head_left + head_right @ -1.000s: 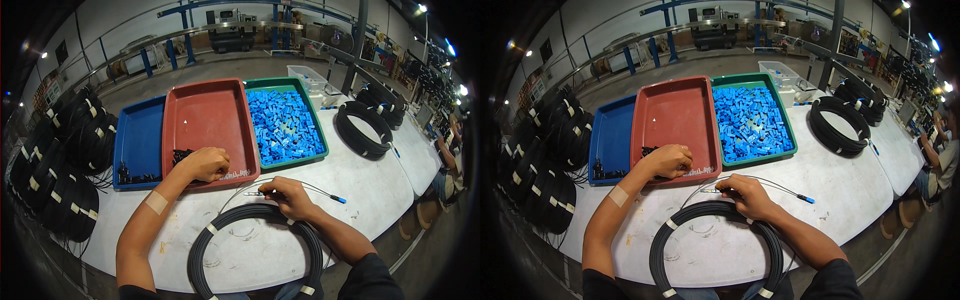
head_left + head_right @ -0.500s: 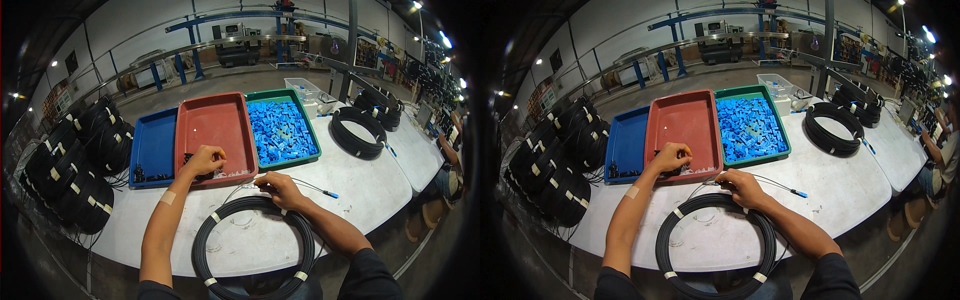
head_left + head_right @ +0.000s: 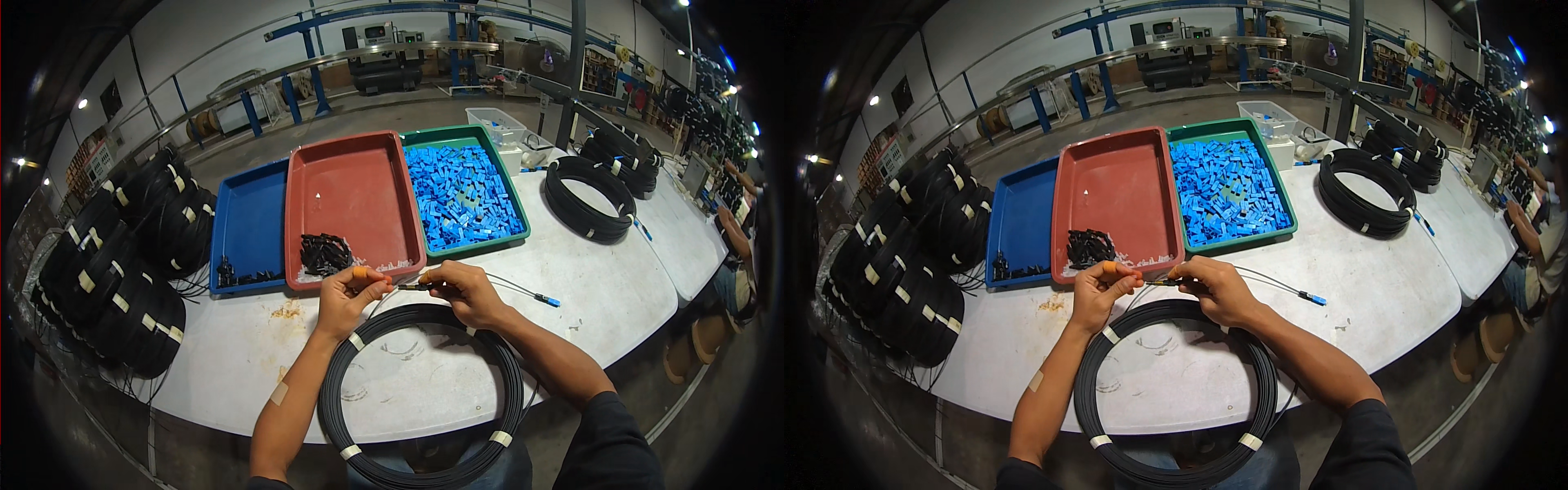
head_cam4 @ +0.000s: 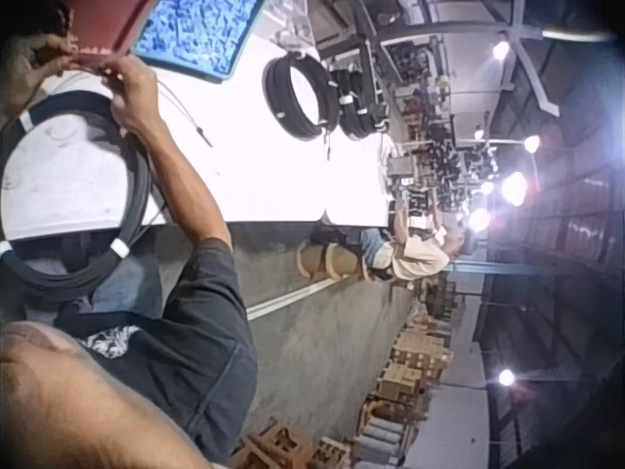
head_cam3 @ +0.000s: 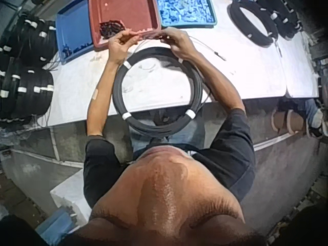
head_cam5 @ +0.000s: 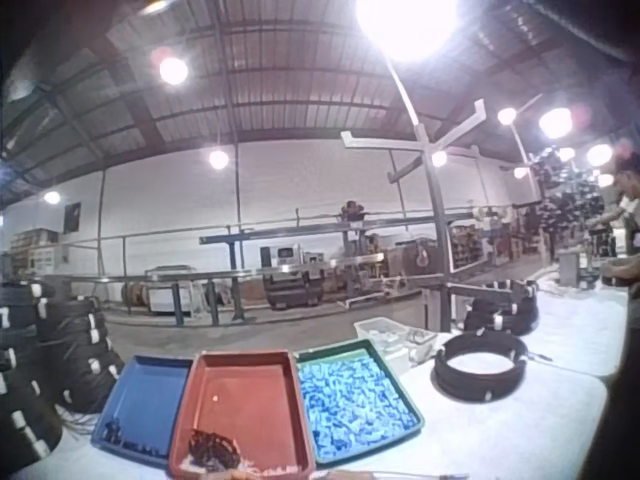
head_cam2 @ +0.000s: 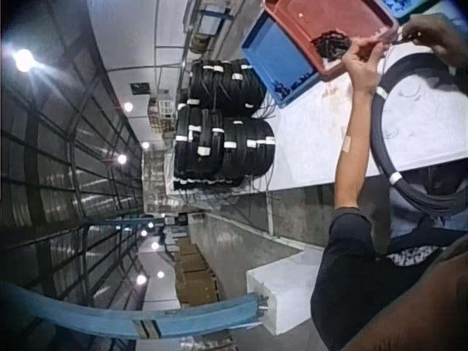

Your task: The person assembles cable connectors by taking plastic components and caps from trays and attaching them to the ends of coiled cables by hand.

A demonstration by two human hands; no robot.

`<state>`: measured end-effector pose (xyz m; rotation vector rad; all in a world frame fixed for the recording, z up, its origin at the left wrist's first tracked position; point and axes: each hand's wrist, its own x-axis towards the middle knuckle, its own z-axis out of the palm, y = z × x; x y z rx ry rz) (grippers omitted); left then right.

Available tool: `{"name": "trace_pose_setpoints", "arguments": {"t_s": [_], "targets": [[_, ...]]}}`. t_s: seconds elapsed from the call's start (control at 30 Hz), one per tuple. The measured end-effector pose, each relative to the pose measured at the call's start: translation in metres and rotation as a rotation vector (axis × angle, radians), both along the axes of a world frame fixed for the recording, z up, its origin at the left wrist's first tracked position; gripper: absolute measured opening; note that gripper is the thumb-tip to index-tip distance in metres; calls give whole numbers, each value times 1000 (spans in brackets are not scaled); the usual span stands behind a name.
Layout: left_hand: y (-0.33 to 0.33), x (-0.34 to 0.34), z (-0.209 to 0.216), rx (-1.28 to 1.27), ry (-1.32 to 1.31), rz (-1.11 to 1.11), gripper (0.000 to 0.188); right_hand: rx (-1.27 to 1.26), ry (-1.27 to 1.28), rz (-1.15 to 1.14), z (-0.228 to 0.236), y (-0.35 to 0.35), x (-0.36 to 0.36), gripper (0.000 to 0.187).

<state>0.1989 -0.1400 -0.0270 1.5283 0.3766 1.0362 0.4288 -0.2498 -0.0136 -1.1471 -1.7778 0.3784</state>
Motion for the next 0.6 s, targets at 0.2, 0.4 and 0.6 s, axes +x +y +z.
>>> {"name": "trace_pose_setpoints", "arguments": {"t_s": [0.2,0.4,0.6], "targets": [[-5,-6,-6,-46,-30,-58,13,68,-106,15,-4,0,-7,23],[-8,-6,-8,-36,30,-58,15,113,-99,-9,-4,1,-8,23],[-15,-7,-3,20,107,-19,16,116,-198,-29,-5,-1,-4,28]]}}
